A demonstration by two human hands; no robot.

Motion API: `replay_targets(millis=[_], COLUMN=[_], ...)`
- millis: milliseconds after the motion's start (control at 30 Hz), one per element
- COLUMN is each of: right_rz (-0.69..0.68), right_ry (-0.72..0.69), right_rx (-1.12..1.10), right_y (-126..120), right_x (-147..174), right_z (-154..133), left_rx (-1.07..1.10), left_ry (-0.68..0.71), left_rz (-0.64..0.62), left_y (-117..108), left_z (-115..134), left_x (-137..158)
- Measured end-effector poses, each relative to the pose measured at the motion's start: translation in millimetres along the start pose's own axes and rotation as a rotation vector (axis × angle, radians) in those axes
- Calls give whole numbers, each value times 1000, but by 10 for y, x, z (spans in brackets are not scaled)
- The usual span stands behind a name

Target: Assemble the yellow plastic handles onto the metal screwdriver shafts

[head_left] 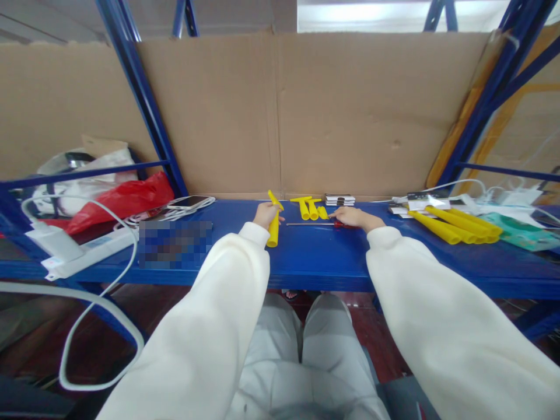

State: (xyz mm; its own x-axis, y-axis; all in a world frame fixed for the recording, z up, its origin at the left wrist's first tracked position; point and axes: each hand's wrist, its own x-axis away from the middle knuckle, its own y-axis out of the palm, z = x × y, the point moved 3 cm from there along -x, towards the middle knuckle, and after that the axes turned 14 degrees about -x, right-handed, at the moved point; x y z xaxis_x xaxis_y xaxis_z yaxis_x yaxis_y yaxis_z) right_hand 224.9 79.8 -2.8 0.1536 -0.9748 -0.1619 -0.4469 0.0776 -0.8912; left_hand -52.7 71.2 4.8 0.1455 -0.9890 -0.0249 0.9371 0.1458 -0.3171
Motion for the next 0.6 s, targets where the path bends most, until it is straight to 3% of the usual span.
replay_targets(millis=[100,267,600], right_rz=[-62,-33,-40], right_ry=[37,117,52], right_rx=[13,65,99], right_y=[-9,-50,-42], right_x=[47,123,91], right_z=[4,-16,-53], left_rx=[-7,-29,-27], left_ry=[11,-3,-24], left_rz=[-2,-9,-17], left_y=[-9,-19,-20], left_z=[9,5,-17], left_x=[8,12,-13])
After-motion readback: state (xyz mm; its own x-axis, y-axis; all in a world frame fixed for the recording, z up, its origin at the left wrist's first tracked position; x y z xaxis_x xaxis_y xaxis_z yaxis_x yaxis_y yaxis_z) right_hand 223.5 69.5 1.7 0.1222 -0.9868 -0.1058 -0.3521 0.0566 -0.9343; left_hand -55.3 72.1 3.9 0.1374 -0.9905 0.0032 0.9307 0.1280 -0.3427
